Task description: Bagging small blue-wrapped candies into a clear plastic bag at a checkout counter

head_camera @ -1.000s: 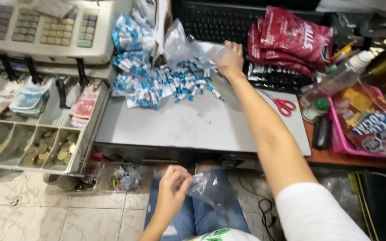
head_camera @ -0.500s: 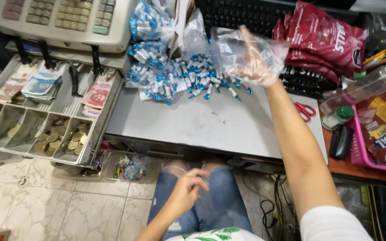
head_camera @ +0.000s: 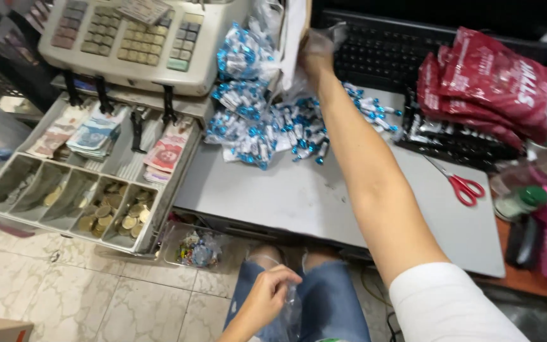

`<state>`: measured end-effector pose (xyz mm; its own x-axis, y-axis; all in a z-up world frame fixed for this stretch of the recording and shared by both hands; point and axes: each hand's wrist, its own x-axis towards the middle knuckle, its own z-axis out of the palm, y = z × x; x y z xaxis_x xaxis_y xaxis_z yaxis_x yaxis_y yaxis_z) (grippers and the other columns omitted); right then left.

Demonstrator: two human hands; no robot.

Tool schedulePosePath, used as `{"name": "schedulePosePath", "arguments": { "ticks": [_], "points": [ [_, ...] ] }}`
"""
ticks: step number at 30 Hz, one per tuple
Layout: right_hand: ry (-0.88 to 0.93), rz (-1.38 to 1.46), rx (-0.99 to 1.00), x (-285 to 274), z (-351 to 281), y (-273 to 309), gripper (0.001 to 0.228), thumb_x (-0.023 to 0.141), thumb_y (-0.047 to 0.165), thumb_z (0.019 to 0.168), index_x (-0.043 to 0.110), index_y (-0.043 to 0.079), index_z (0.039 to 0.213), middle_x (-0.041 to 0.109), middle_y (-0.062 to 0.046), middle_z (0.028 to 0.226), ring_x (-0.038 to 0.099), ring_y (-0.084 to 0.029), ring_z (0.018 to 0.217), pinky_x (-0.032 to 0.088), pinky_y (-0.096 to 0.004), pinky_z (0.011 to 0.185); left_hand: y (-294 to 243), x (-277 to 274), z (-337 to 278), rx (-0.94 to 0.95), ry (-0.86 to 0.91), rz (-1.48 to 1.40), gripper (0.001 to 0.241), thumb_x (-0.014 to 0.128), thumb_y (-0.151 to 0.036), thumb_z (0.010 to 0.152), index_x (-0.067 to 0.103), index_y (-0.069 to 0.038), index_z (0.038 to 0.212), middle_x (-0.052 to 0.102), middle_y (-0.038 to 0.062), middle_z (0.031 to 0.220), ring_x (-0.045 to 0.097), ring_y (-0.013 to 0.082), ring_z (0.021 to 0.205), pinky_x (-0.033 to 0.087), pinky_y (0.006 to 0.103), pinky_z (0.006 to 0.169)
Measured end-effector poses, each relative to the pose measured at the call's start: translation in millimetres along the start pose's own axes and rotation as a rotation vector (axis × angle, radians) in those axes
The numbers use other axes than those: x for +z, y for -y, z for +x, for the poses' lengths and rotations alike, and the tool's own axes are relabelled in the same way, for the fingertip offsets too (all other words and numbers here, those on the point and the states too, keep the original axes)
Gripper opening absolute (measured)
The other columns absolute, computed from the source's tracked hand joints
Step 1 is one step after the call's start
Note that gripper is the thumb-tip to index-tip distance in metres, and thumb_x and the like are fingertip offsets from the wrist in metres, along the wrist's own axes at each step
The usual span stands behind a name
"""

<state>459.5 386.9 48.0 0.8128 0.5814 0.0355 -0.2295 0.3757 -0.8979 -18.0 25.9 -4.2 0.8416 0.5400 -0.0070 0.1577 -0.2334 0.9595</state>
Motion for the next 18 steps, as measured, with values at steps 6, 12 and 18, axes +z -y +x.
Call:
{"name": "schedulePosePath", "arguments": {
  "ticks": [6,12,18],
  "points": [
    [0.387,-1.219,-0.346,18,-8,0,0.021,0.048,0.018,0.084,0.060,0.014,0.101,0.059,-0.008,0.097,0.055,-0.025,0.084,0.042,-0.039,0.064,7,-9,4,-0.043,-0.006,-0.052,0.031,0.053,0.003,0.091,0.080,-0.010,0.102,0.074,0.001,0.097,0.063,0.0122,0.073,0.045,0.0257,0.063],
    [0.400,-1.918,-0.811,20,-62,46,0.058,0.055,0.041,0.098,0.051,0.018,0.151,0.049,-0.019,0.151,0.045,-0.044,0.132,0.040,-0.054,0.094,-26,-11,12,-0.211,0.034,-0.063,0.008,0.070,-0.007,0.093,0.075,-0.012,0.088,0.052,-0.003,0.054,0.045,0.0062,0.045,0.037,0.0253,0.049],
    [0.857,-0.983,-0.342,-68,-39,125,0.014,0.070,0.005,0.087,0.059,0.014,0.083,0.044,0.011,0.077,0.039,-0.004,0.075,0.029,-0.028,0.058,-23,-8,1,-0.117,-0.046,-0.088,0.016,0.075,-0.014,0.094,0.062,-0.013,0.085,0.060,-0.004,0.062,0.046,0.0055,0.053,0.037,0.0242,0.052]
  ]
}}
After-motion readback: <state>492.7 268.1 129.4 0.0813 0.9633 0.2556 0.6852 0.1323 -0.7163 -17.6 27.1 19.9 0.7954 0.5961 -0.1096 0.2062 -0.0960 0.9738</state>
